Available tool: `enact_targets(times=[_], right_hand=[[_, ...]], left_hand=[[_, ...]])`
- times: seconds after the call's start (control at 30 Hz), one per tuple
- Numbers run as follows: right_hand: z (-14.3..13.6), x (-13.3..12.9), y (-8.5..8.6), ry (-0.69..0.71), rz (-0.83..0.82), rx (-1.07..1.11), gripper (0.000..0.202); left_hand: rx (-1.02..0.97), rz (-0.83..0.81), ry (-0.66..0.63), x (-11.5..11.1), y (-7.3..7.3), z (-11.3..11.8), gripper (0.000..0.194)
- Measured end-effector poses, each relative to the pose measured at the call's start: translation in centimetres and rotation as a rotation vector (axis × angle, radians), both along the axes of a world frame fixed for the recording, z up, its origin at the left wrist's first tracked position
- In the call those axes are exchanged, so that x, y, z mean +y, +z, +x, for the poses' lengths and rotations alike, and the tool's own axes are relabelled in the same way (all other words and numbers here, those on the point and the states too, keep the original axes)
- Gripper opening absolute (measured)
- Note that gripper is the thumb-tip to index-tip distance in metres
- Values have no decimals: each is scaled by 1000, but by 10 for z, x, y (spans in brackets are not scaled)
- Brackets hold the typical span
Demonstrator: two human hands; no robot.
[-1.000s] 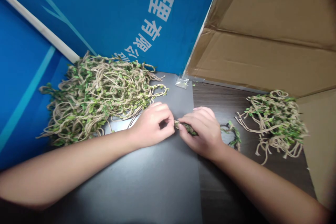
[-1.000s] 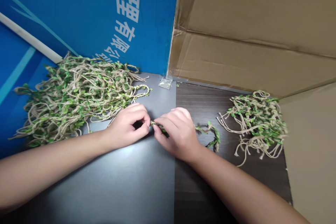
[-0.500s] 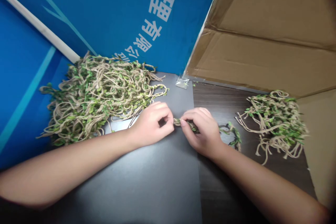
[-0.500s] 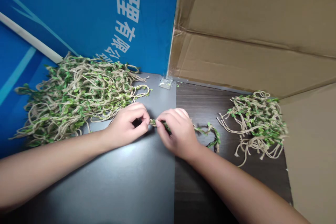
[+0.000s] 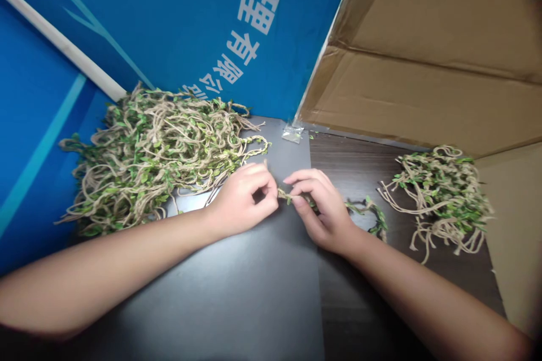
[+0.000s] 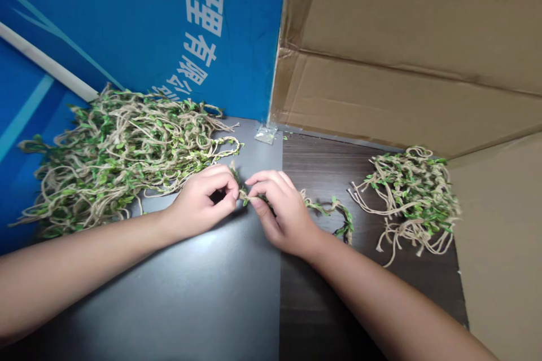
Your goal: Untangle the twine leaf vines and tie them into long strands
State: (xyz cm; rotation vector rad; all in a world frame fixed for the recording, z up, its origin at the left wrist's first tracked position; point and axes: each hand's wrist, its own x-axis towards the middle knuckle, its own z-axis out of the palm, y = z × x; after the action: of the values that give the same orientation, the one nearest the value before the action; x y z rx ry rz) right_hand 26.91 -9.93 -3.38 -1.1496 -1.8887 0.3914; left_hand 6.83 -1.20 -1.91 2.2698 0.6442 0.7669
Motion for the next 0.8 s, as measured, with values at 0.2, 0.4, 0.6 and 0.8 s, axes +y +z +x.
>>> enact_targets(times=[0.2,0.4,0.6,0.8], right_hand=[[-3,0,-2,3,-60,-132,21],[-2,-2,4,-14,61,-90,8],[1,-8,13,-22,193,-36,5],[0,-13,8,72,241,2,17]], left_hand=[[21,33,-27,-2,0,-1,14],[34,1,-8,-1,1,0,16],[34,-2,-8,-1,1,0,16],[7,-18,-9,-1,1,0,17]])
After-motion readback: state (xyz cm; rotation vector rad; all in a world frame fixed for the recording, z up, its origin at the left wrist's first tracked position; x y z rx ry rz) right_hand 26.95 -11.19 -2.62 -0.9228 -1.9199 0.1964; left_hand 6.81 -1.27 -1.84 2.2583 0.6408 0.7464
